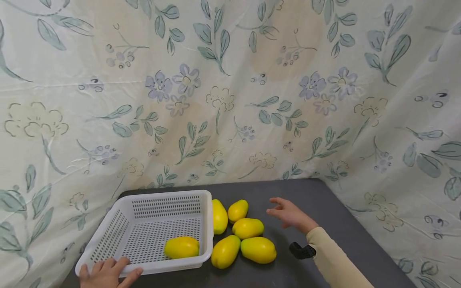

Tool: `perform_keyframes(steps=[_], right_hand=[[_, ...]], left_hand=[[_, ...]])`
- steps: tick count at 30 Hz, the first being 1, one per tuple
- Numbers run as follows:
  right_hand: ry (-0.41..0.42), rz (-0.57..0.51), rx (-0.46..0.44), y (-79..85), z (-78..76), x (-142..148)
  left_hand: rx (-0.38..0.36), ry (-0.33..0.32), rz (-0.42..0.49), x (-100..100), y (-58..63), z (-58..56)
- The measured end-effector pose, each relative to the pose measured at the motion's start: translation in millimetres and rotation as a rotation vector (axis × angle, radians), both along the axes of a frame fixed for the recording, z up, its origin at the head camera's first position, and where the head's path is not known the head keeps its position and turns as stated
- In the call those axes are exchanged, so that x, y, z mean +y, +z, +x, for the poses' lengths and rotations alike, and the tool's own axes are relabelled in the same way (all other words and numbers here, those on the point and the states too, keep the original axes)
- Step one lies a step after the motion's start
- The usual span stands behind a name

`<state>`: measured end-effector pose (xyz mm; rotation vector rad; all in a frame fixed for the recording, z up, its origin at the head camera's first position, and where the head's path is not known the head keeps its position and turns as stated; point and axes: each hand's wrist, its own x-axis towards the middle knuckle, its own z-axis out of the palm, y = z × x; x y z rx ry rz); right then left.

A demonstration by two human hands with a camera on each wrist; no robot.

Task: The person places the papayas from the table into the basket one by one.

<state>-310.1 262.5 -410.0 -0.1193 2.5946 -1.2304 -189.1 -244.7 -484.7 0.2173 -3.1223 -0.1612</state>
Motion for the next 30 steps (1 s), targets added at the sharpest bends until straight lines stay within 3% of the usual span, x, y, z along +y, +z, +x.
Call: perform_keyframes(steps=[5,13,16,19,23,26,30], right_hand=[[0.067,0.041,-0.031,-18.1,1.9,-11],[0.311,0.016,-0.095,-40.3,8.1,-22],[0.395,0.026,-0.093,-70.8,-8.6,-12],[0.468,0.034,-0.093,-116.3,-36.3,6],[0.472,0.027,-0.122,-171.2,-70.3,26],[0.455,0.01,-0.141,-193.1,-84.8,32],[0.458,0.005,-0.153,-201.8,-91.4,34]], left_hand=[[0.0,0.009,0.004,0,-2.9,-0.3],[-0.025,0.02,0.0,1,-1.7,-1.5],[-0.04,0.02,-0.003,2,-0.2,-2.1],[-0.058,0.018,-0.001,3,2.2,-2.4],[-0.07,0.014,0.002,3,4.1,-2.3],[-0.064,0.009,0.0,3,4.4,-1.7],[-0.043,0.009,-0.005,3,3.7,-0.3]])
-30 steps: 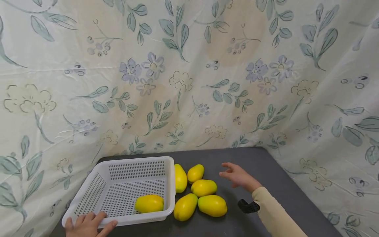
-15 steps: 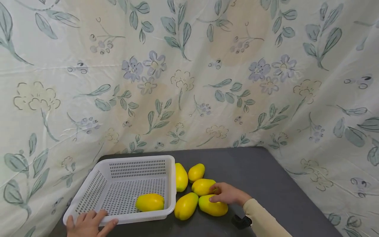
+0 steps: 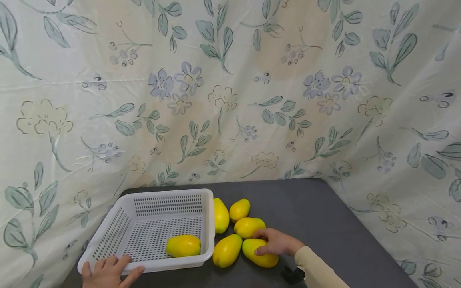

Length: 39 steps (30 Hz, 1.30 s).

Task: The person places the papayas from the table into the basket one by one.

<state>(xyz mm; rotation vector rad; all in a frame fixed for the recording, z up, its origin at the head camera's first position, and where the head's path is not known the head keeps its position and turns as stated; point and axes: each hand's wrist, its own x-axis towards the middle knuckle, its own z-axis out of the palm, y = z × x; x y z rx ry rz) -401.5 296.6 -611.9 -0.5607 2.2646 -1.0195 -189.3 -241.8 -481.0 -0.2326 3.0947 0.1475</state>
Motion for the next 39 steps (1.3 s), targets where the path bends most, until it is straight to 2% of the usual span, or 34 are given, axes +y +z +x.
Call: perform_keyframes(steps=[6,9,10,12,15,17,19,22,25,29,39], right_hand=[[0.006,0.008,0.011,1.7,-0.4,0],[0.021,-0.011,0.027,10.0,7.5,-2],[0.045,0.006,0.042,19.6,13.9,-4],[0.011,0.019,0.047,49.8,36.8,-14],[-0.059,0.037,0.039,112.9,77.4,-31],[-0.119,0.016,0.039,149.9,97.5,-40],[-0.137,-0.003,0.049,175.0,105.2,-41],[-0.183,-0.014,0.07,197.6,104.9,-38],[-0.258,-0.027,0.071,210.0,99.8,-33],[-0.305,-0.042,0.118,218.2,93.1,-27],[-0.322,-0.057,0.175,229.9,85.8,-28]], left_hand=[[0.021,0.003,0.002,0,-1.3,0.4],[0.014,0.009,0.017,0,-1.5,-0.3],[0.007,0.011,0.023,0,-1.7,-0.4],[-0.006,0.011,0.035,-1,-2.2,-0.4],[-0.019,0.007,0.044,-1,-2.3,-0.6],[-0.02,0.003,0.041,-2,-2.6,-1.3],[-0.016,0.002,0.034,-2,-2.7,-2.3],[-0.012,0.001,0.027,-3,-4.0,-3.7],[-0.012,0.003,0.029,-3,-5.0,-4.2],[-0.013,0.002,0.031,-2,-4.1,-2.8],[0.037,0.005,0.03,-2,-6.4,-2.5]])
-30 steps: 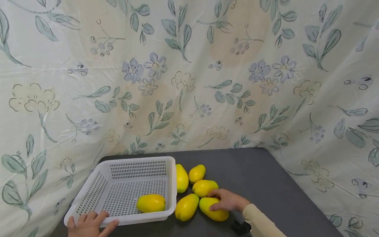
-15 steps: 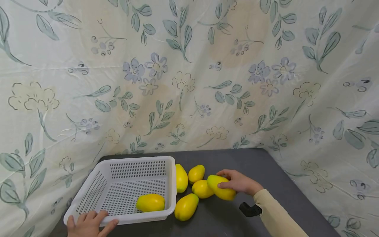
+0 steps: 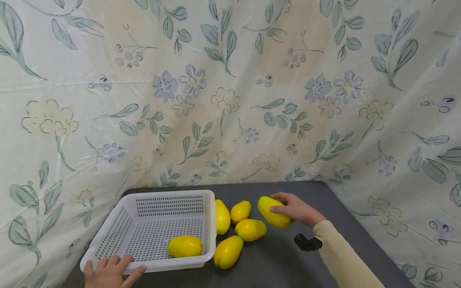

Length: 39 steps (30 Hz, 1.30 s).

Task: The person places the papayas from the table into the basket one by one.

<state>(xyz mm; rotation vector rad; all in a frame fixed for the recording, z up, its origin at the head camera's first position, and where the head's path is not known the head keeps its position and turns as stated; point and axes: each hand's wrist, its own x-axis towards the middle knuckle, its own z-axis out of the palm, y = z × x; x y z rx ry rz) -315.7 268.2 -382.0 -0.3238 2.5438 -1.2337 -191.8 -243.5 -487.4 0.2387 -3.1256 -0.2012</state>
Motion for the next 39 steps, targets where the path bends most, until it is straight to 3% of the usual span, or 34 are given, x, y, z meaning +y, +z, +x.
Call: perform_keyframes(steps=[6,15,20,24,31,39], right_hand=[[0.008,-0.018,0.069,9.4,-13.4,-34],[0.091,-0.017,0.143,22.8,-29.9,-140],[0.183,0.02,0.156,15.3,-25.0,-193],[0.244,0.066,0.179,-0.2,-18.5,-224],[0.3,0.146,0.182,-25.8,-11.5,-251],[0.292,0.188,0.189,-34.5,-10.9,-258]], left_hand=[[0.019,0.003,0.002,-3,2.3,1.7],[-0.018,0.043,0.007,-1,-0.7,2.3],[-0.047,0.028,0.01,2,-0.9,-0.1],[-0.078,0.027,0.021,5,0.6,-3.4],[-0.111,0.039,0.023,8,3.8,-4.3],[-0.1,0.028,0.012,4,7.5,-4.1]])
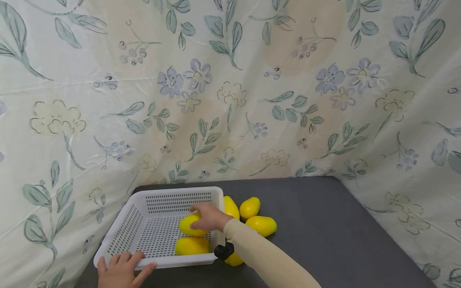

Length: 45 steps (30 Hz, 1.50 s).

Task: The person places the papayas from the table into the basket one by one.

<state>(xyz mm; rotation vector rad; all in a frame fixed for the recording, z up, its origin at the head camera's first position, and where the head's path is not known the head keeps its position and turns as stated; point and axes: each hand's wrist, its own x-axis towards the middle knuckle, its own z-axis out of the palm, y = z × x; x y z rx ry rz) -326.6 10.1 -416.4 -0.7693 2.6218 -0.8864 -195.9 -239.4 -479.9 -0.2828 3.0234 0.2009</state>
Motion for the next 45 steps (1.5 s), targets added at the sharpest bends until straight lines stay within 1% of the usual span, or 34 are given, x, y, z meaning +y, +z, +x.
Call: perform_keyframes(steps=[7,12,16,20,25,29,32,34,38,40,45], right_hand=[[-0.011,0.024,0.016,-5.5,2.1,7],[-0.018,0.029,-0.008,-7.4,2.5,10],[-0.024,0.027,-0.032,-7.2,4.4,13],[-0.03,0.017,-0.034,-6.4,6.8,16],[-0.038,-0.007,-0.018,-2.7,9.1,22],[-0.057,-0.061,0.04,5.2,6.5,34],[-0.086,-0.104,0.103,14.1,2.1,50],[-0.124,-0.123,0.129,20.0,-0.8,64],[-0.23,-0.143,0.128,26.4,-5.8,103],[-0.288,-0.141,0.115,26.1,-9.0,124],[-0.401,-0.102,0.11,23.7,-13.2,175]], left_hand=[[0.017,-0.006,-0.01,5,-2.2,-0.7],[0.024,-0.012,-0.008,9,-1.3,0.9],[0.012,-0.016,-0.002,12,0.6,1.0],[0.01,-0.021,0.01,14,-1.7,-0.5],[0.01,-0.023,0.022,13,-7.4,-3.8],[0.006,-0.025,0.026,12,-7.9,-2.9],[0.019,-0.034,0.025,10,-5.7,-1.4],[0.028,-0.037,0.019,8,-4.1,-1.0],[0.04,-0.028,0.017,5,-2.8,-0.4],[0.059,-0.021,0.007,3,-3.7,0.5],[0.089,-0.013,-0.037,-2,-8.7,2.0]])
